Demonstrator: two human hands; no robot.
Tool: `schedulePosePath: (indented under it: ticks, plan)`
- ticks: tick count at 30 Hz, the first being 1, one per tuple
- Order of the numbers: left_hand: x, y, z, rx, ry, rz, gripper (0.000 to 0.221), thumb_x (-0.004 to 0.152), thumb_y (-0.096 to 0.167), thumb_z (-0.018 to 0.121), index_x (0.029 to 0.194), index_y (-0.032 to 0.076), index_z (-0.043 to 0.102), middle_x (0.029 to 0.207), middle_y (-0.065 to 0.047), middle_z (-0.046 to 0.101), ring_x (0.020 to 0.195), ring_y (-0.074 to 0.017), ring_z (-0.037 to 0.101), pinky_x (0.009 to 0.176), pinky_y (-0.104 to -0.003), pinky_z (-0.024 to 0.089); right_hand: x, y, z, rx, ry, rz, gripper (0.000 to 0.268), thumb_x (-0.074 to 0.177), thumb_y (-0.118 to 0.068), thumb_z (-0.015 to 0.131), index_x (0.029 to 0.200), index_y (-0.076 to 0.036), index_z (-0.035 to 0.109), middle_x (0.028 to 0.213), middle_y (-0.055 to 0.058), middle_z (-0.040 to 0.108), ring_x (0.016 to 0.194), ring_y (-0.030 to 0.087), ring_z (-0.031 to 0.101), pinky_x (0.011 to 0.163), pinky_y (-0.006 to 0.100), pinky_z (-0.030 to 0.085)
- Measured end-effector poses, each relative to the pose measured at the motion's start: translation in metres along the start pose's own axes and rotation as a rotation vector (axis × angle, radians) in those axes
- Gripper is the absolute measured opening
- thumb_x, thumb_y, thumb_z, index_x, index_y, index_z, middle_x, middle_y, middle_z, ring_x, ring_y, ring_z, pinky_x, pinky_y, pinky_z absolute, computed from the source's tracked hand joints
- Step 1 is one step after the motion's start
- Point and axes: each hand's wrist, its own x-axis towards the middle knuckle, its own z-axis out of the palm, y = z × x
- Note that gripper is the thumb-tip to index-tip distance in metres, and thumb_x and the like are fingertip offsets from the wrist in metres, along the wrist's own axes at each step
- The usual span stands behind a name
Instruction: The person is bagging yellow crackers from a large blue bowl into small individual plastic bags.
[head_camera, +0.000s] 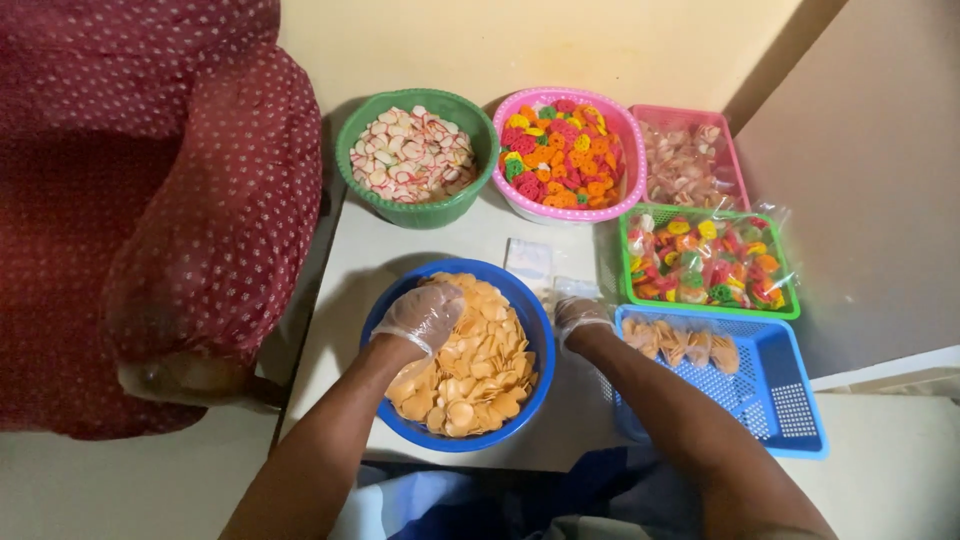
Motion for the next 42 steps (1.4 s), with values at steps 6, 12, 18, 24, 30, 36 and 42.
schedulePosePath:
  ticks: [6,12,18,24,30,36,42]
  plan:
    - [-0.035,0.007,-0.046,-0.091,0.008,-0.132,0.036,0.098,0.046,0.056,0.132,0.037,0.063,0.121,-0.002,0.075,0.116,-0.0231,0.07,0.103,-0.039,0.056,0.01,0.023,-0.037,0.248,0.001,0.037,0.026,0.094,-0.018,0.057,0.11,-0.01,0.076,0.102,0.012,0.079,0.104,0.031,0.076,0.091,0.047,0.06]
    - [-0.025,0.009,-0.057,-0.309,-0.028,-0.218,0.051,0.089,0.058,0.06,0.139,0.045,0.057,0.132,0.007,0.071,0.125,-0.0224,0.065,0.109,-0.043,0.052,-0.06,0.01,-0.147,0.525,0.006,-0.048,0.037,0.099,-0.022,0.054,0.13,-0.008,0.069,0.12,0.016,0.076,0.118,0.031,0.071,0.106,0.044,0.053]
    - [-0.034,0.017,-0.052,-0.98,-0.141,-0.157,0.093,0.082,0.039,0.086,0.16,0.025,0.038,0.157,-0.015,0.048,0.136,-0.0329,0.056,0.11,-0.051,0.049,-0.133,-0.013,-0.198,1.583,-0.121,-0.185,0.023,0.103,-0.009,0.055,0.116,0.003,0.068,0.089,0.016,0.067,0.082,0.025,0.069,0.088,0.04,0.062]
    - [-0.022,0.014,-0.019,-1.431,-0.222,-0.225,0.079,0.08,0.019,0.09,0.147,0.006,0.05,0.135,-0.011,0.051,0.109,-0.0317,0.067,0.087,-0.048,0.06,-0.148,-0.033,-0.207,1.863,-0.159,-0.155,0.017,0.101,-0.008,0.06,0.11,0.001,0.071,0.076,0.011,0.064,0.068,0.02,0.063,0.072,0.033,0.059]
    - [0.012,-0.015,-0.004,-1.235,0.005,-0.379,0.031,0.074,0.01,0.084,0.104,0.008,0.073,0.081,-0.015,0.075,0.065,-0.021,0.075,0.063,-0.033,0.066,-0.132,-0.047,-0.211,1.974,-0.141,0.03,0.032,0.106,-0.018,0.048,0.11,0.004,0.072,0.083,0.017,0.069,0.071,0.021,0.067,0.066,0.029,0.059]
    - [0.001,-0.018,-0.025,-1.234,0.069,-0.461,0.038,0.078,0.014,0.086,0.112,0.008,0.071,0.084,-0.014,0.076,0.068,-0.0207,0.076,0.069,-0.034,0.066,-0.095,-0.043,-0.162,1.944,-0.077,-0.061,0.027,0.102,-0.019,0.062,0.113,0.004,0.073,0.086,0.017,0.072,0.073,0.023,0.073,0.066,0.031,0.064]
    - [-0.02,0.005,-0.048,-1.122,0.062,-0.459,0.032,0.076,0.009,0.081,0.108,0.01,0.076,0.083,-0.015,0.077,0.07,-0.0224,0.077,0.071,-0.032,0.066,-0.112,-0.049,-0.166,1.897,0.03,0.008,0.025,0.095,-0.004,0.068,0.116,0.01,0.07,0.084,0.017,0.068,0.068,0.019,0.067,0.06,0.026,0.06]
